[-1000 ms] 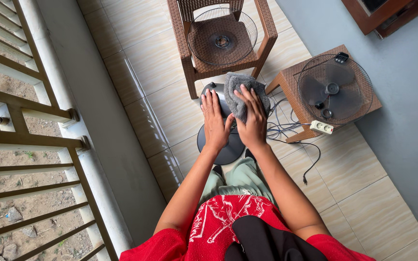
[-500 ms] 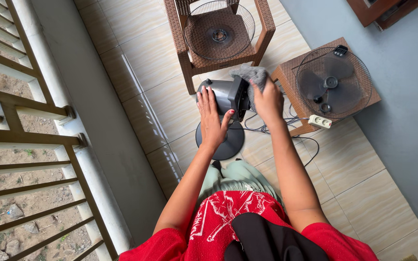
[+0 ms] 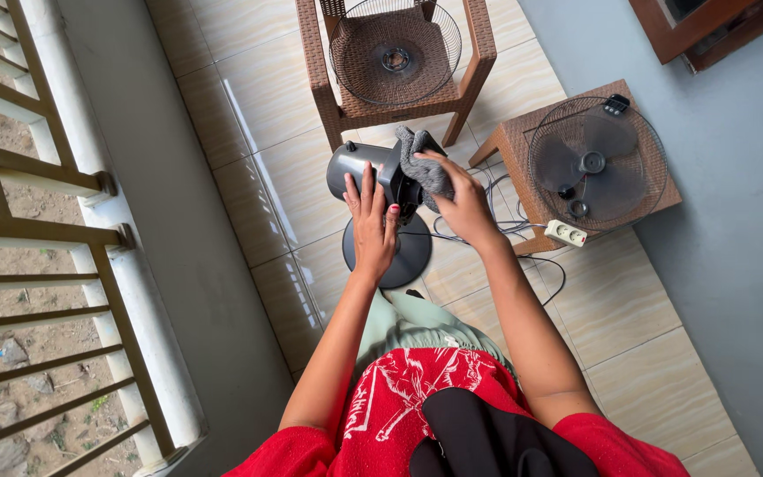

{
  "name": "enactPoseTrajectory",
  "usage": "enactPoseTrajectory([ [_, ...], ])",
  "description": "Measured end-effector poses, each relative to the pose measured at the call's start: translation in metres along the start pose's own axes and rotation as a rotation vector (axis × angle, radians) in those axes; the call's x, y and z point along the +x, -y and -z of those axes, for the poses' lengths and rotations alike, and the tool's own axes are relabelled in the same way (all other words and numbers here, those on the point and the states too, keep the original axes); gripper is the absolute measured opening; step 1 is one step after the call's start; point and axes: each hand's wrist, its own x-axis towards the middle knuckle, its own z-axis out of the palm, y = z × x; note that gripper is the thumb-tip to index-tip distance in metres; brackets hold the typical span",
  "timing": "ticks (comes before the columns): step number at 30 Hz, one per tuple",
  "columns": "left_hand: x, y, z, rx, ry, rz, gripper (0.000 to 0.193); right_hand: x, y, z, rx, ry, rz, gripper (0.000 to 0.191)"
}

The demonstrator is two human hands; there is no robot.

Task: The person sits on the floor and unscrews the rear cap of a standing fan, removes the front grille and places it on a chair, then detaches the blade and uses a cloth to wipe the motor housing and other fan parts.

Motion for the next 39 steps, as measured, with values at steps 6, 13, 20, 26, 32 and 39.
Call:
enactPoseTrajectory([
  [6,-0.003,0.003,-0.013,0.012,-0.044,0.007,0.048,0.0,-0.047,0.033,-0.333,0.157,-0.192,0.057],
  [13,-0.007,0.007,-0.024,0.013,-0.062,0.013,0.048,-0.02,-0.077,0.082,-0.274,-0.143,-0.379,0.035],
  [20,-0.005,0.013,-0.03,0.022,-0.079,0.008,0.048,-0.048,-0.04,0.038,0.072,-0.074,-0.086,0.038],
  [26,-0.006,0.013,-0.029,0.034,-0.088,0.011,0.048,-0.047,-0.024,0.031,-0.047,0.031,0.055,0.057],
  [32,-0.009,0.006,-0.032,0.011,-0.057,0.012,0.048,-0.05,-0.036,0.067,-0.155,0.077,-0.119,0.049],
  [39,-0.008,0.011,-0.032,0.028,-0.088,0.0,0.046,-0.043,-0.027,0.05,-0.033,-0.076,-0.041,0.046],
])
